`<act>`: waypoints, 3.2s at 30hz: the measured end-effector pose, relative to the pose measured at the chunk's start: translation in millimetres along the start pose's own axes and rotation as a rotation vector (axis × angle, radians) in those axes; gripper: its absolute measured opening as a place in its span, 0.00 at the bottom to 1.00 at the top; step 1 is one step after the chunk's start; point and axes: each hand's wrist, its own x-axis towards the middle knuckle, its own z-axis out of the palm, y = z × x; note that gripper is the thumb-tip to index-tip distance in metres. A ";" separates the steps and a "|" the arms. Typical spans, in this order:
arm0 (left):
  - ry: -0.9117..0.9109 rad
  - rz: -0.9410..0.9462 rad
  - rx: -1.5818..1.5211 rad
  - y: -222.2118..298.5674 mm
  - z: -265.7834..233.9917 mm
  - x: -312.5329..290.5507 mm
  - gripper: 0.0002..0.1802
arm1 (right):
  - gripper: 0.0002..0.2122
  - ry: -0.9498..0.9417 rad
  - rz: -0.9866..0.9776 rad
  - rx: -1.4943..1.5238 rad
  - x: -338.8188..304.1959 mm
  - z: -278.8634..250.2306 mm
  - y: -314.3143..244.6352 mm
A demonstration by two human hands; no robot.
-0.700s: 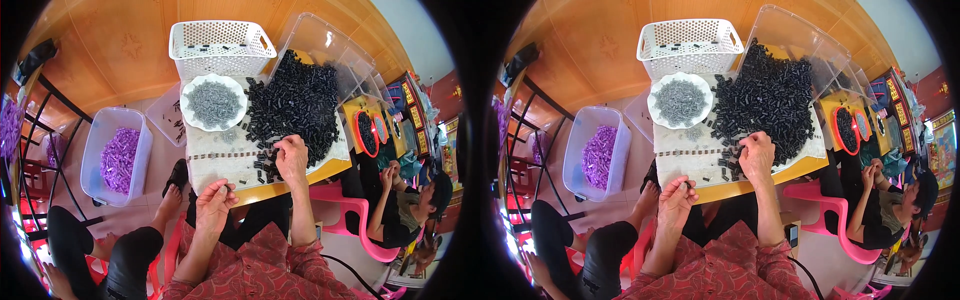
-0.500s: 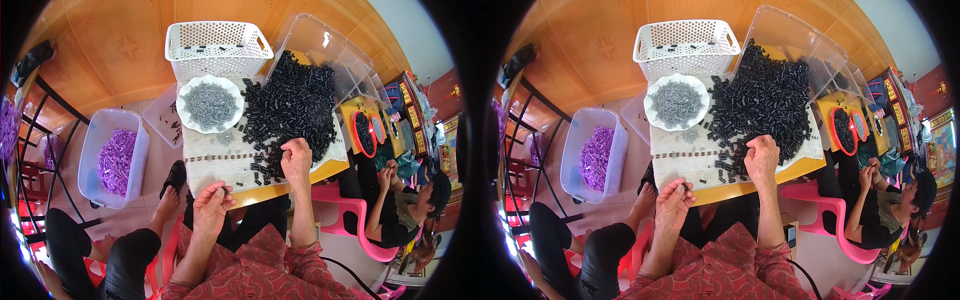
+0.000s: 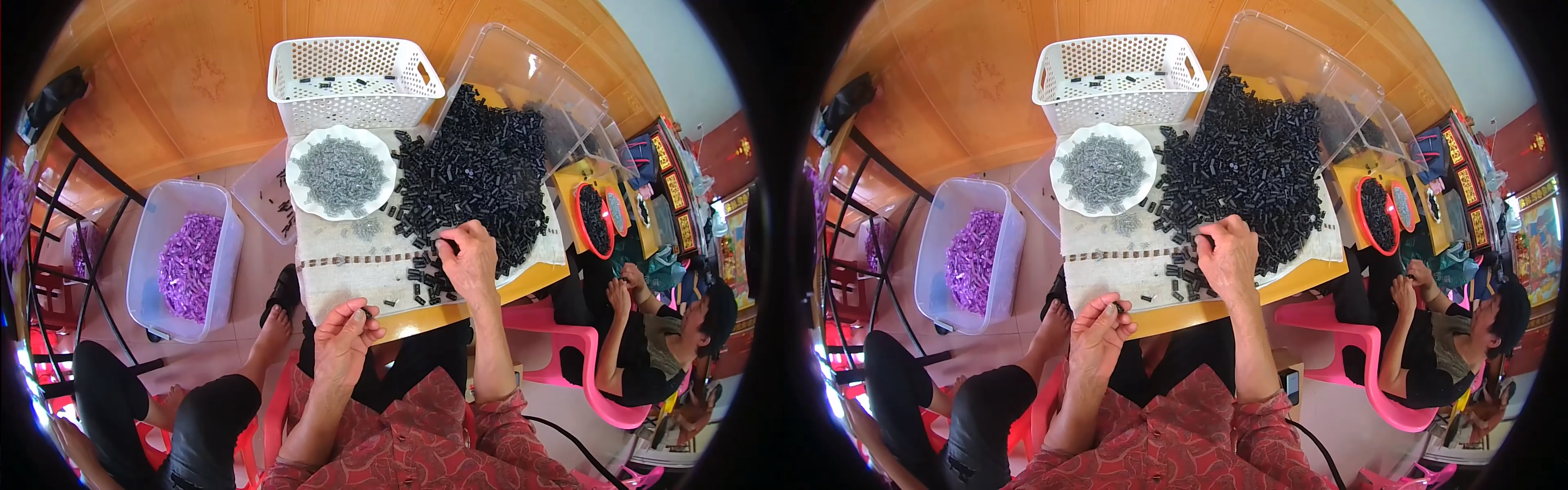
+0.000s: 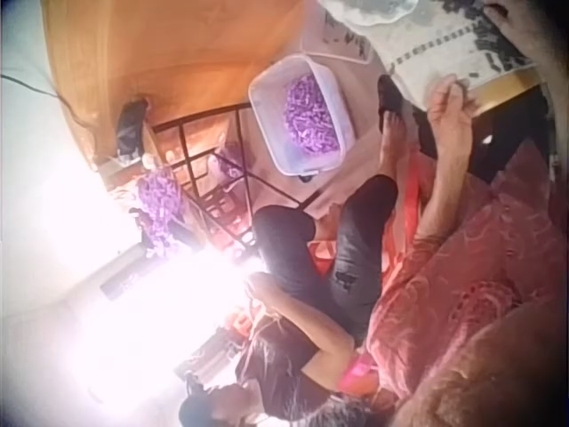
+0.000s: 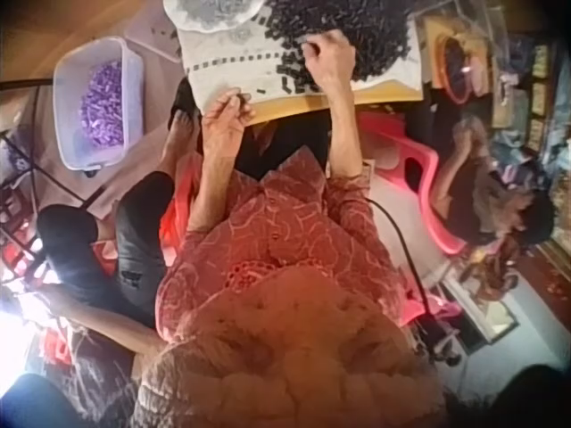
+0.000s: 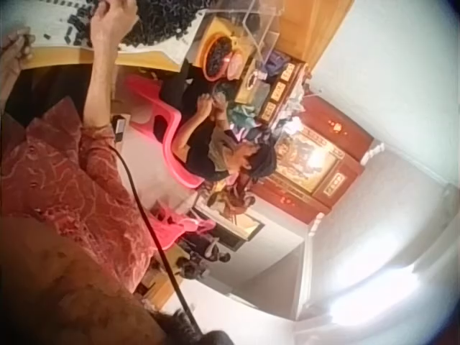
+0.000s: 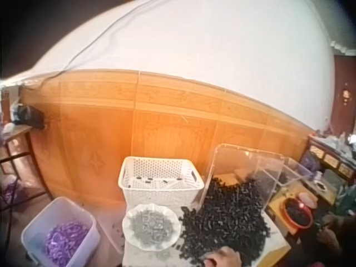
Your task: Assembling small grey components onto black plastic housings manually.
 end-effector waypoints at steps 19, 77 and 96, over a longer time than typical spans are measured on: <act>-0.013 0.008 0.013 -2.1 -2.0 0.8 0.11 | 0.06 -0.136 -0.073 -0.250 5.4 9.8 -27.1; -0.135 0.095 -0.132 -5.1 2.2 -8.6 0.12 | 0.07 -0.288 0.383 1.284 -108.2 4.4 -98.3; -0.142 0.167 0.020 -7.9 -3.3 -8.2 0.13 | 0.07 -0.213 0.154 1.141 -107.9 3.9 -93.6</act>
